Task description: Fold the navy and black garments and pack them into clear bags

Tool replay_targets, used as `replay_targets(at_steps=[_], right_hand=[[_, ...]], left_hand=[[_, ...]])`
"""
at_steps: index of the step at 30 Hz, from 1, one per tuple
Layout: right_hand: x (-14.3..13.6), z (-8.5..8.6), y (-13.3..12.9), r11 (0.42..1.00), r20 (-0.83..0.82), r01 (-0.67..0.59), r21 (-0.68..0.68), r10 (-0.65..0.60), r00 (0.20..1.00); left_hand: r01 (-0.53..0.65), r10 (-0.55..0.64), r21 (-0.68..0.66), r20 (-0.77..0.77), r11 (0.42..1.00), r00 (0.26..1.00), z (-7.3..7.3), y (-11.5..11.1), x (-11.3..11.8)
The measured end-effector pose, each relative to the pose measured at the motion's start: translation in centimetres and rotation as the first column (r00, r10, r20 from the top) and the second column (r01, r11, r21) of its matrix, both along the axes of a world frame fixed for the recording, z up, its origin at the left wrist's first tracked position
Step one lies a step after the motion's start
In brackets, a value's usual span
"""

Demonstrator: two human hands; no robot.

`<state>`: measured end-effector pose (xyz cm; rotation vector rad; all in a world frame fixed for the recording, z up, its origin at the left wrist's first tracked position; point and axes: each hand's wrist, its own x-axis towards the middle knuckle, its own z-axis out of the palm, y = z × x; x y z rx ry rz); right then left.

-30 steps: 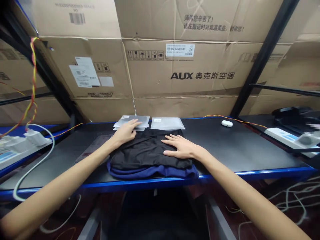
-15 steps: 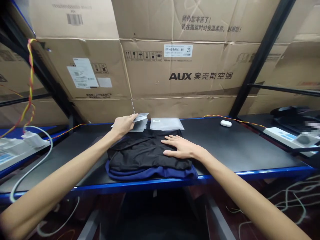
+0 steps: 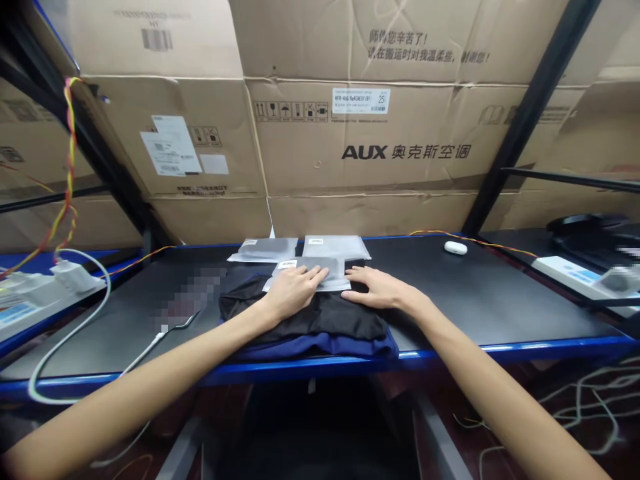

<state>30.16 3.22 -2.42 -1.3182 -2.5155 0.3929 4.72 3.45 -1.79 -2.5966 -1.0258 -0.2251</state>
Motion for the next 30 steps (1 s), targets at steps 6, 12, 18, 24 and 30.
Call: replay_targets(at_steps=[6, 12, 18, 24, 30], right_hand=[[-0.3, 0.4, -0.3, 1.0, -0.002, -0.019, -0.018, 0.019, 1.0], [-0.3, 1.0, -0.4, 1.0, -0.013, -0.014, -0.026, 0.014, 1.0], [0.1, 1.0, -0.3, 1.0, -0.013, 0.01, -0.019, -0.01, 1.0], [0.3, 0.9, -0.3, 1.0, -0.031, 0.011, 0.008, -0.011, 0.999], [-0.8, -0.1, 0.0, 0.97, -0.136, -0.025, 0.241, 0.059, 0.989]], left_hand=[[0.293, -0.252, -0.285, 0.173, 0.913, 0.952, 2.8, 0.8, -3.6], [0.258, -0.179, -0.332, 0.251, 0.907, 0.951, 3.4, 1.3, -9.4], [0.137, -0.088, -0.2, 0.236, 0.97, 0.968, 1.1, 1.7, -11.7], [0.207, -0.157, -0.129, 0.323, 0.97, 0.934, -1.0, 2.7, -12.0], [0.246, -0.206, -0.038, 0.43, 0.969, 0.879, -1.8, 2.8, -12.0]])
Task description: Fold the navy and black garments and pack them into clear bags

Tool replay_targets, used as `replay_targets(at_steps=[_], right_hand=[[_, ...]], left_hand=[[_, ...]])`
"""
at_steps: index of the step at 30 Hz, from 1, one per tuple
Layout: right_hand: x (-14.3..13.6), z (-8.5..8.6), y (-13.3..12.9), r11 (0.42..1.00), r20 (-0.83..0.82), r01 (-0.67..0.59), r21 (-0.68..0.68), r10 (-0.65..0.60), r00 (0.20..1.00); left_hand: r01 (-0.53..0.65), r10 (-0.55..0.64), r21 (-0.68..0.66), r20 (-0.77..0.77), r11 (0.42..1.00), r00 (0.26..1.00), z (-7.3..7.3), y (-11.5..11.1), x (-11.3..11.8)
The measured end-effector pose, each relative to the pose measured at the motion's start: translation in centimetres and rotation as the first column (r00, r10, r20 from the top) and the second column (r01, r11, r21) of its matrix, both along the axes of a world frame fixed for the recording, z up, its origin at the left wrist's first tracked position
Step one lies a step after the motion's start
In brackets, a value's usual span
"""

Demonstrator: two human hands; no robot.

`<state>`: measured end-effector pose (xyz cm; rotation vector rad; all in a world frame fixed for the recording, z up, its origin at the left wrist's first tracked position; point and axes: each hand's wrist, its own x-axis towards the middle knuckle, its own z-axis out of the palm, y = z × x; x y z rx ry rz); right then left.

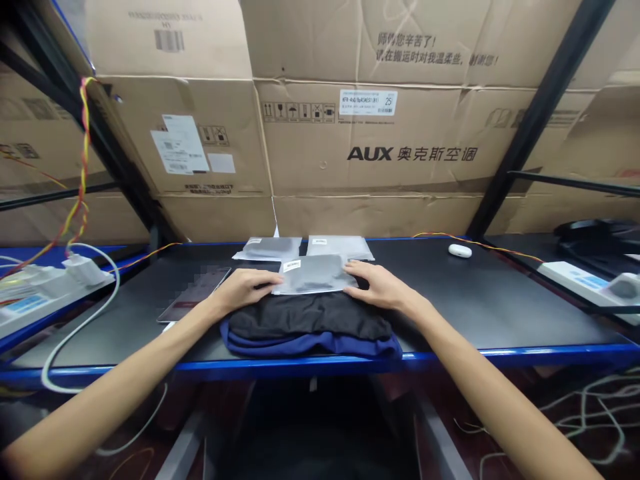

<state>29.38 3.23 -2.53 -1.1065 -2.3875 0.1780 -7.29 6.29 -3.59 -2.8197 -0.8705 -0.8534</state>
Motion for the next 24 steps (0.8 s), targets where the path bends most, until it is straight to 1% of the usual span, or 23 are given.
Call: replay_targets(at_steps=[2, 5, 7, 10, 13, 16, 22, 24], right_hand=[[-1.3, 0.0, -0.3, 0.993, -0.004, -0.071, 0.09, 0.071, 0.997], [-4.1, 0.4, -0.8, 0.958, 0.068, -0.173, 0.231, 0.161, 0.985], [-6.2, 0.6, -1.0, 0.915, 0.132, -0.235, 0.328, 0.202, 0.97], [-9.1, 0.7, -0.7, 0.819, 0.26, -0.341, 0.461, 0.243, 0.934], [-11.3, 0.6, -0.2, 0.768, 0.376, -0.372, 0.522, 0.184, 0.908], [-12.6, 0.3, 0.0, 0.737, 0.435, -0.365, 0.569, 0.106, 0.894], [-13.4, -0.3, 0.1, 0.683, 0.396, -0.307, 0.663, 0.029, 0.918], [-13.4, -0.5, 0.1, 0.675, 0.396, -0.303, 0.673, 0.017, 0.918]], left_hand=[[0.0, 0.002, -0.025, 0.067, 1.0, 0.998, 0.2, -0.3, 0.3], [-0.003, 0.016, -0.07, 0.176, 0.998, 0.984, 0.7, -0.8, 0.9], [-0.005, 0.025, -0.095, 0.21, 0.996, 0.977, 0.9, -1.0, 1.2], [-0.005, 0.028, -0.103, 0.22, 0.995, 0.975, 1.1, -1.2, 1.5], [0.0, 0.019, -0.089, 0.22, 0.996, 0.975, 1.0, -1.3, 1.6], [0.006, 0.01, -0.077, 0.212, 0.997, 0.977, 0.8, -1.2, 1.6], [0.024, -0.015, -0.044, 0.201, 0.999, 0.979, 0.8, -1.2, 1.7], [0.027, -0.02, -0.039, 0.19, 0.999, 0.982, 0.7, -1.1, 1.7]])
